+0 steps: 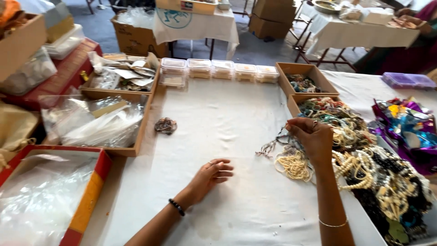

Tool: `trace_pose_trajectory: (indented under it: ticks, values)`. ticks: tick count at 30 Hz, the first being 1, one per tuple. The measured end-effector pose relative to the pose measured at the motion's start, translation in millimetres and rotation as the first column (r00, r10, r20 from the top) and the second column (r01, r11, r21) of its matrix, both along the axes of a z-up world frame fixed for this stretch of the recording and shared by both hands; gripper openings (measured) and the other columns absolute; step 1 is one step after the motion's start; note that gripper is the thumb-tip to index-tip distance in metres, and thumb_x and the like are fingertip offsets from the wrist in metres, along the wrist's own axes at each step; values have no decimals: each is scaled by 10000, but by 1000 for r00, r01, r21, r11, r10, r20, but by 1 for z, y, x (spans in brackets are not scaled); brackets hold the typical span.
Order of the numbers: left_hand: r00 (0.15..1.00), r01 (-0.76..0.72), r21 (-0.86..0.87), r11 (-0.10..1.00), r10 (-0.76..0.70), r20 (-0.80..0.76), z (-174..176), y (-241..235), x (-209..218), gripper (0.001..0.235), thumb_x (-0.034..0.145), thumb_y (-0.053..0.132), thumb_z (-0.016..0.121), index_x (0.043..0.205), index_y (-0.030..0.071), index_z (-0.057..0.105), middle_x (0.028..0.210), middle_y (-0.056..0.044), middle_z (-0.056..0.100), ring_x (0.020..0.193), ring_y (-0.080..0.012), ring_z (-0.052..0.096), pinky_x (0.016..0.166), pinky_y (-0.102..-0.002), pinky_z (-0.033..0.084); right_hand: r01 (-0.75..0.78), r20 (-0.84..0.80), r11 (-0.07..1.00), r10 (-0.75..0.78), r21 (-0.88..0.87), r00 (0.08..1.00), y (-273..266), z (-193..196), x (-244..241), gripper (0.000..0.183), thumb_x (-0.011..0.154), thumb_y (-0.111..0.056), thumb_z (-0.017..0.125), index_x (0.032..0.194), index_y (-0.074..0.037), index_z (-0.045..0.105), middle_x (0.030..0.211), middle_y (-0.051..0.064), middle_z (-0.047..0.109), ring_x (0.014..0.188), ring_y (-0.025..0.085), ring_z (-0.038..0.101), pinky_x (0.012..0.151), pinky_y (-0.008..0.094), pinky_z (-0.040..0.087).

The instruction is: Sorting and packing necklaces and beads into small plastic bags and pouches.

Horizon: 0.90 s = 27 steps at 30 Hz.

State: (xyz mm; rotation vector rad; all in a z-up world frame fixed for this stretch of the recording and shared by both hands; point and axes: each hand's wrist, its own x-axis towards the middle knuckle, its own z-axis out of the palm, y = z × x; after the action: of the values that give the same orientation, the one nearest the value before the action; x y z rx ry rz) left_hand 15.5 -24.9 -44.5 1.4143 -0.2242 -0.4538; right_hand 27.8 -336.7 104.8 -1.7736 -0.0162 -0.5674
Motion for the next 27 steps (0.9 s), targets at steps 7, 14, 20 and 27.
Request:
trace_pose_trajectory:
  ticks: [7,14,20,27]
  values:
    - [875,-61,-584,809,-239,-422,-14,-24,8,683,1013,456,478,1530,20,389,1539,-183,494,1386,-274,527,1165,-391,451,-104,13,989,106,-103,994,64,48,-15,136,873,-46,805,996,6,782,898,85,787,781,84,728,692,201,577]
    - [814,-107,-731,674,-364,-454,-22,-24,12,711,1028,522,443,1555,49,394,1494,-161,460,1377,-284,504,1163,-431,427,-281,270,959,264,25,926,98,82,-15,110,910,41,767,1014,29,733,996,120,778,892,117,754,845,243,636]
    - [904,-42,-647,762,-247,-350,8,-22,-3,624,1016,477,505,1497,82,459,1358,-101,648,1221,-216,636,1056,-357,498,-281,391,960,268,-25,881,103,97,-4,129,957,64,780,1072,35,728,1046,118,766,932,114,730,873,236,604]
    - [985,168,-84,982,-170,-16,-15,5,16,255,1002,204,718,1192,34,721,1045,-70,718,948,-138,624,897,-325,509,-35,432,998,56,-56,900,53,44,18,137,973,-16,811,1092,1,747,1008,84,769,903,90,731,843,215,598]
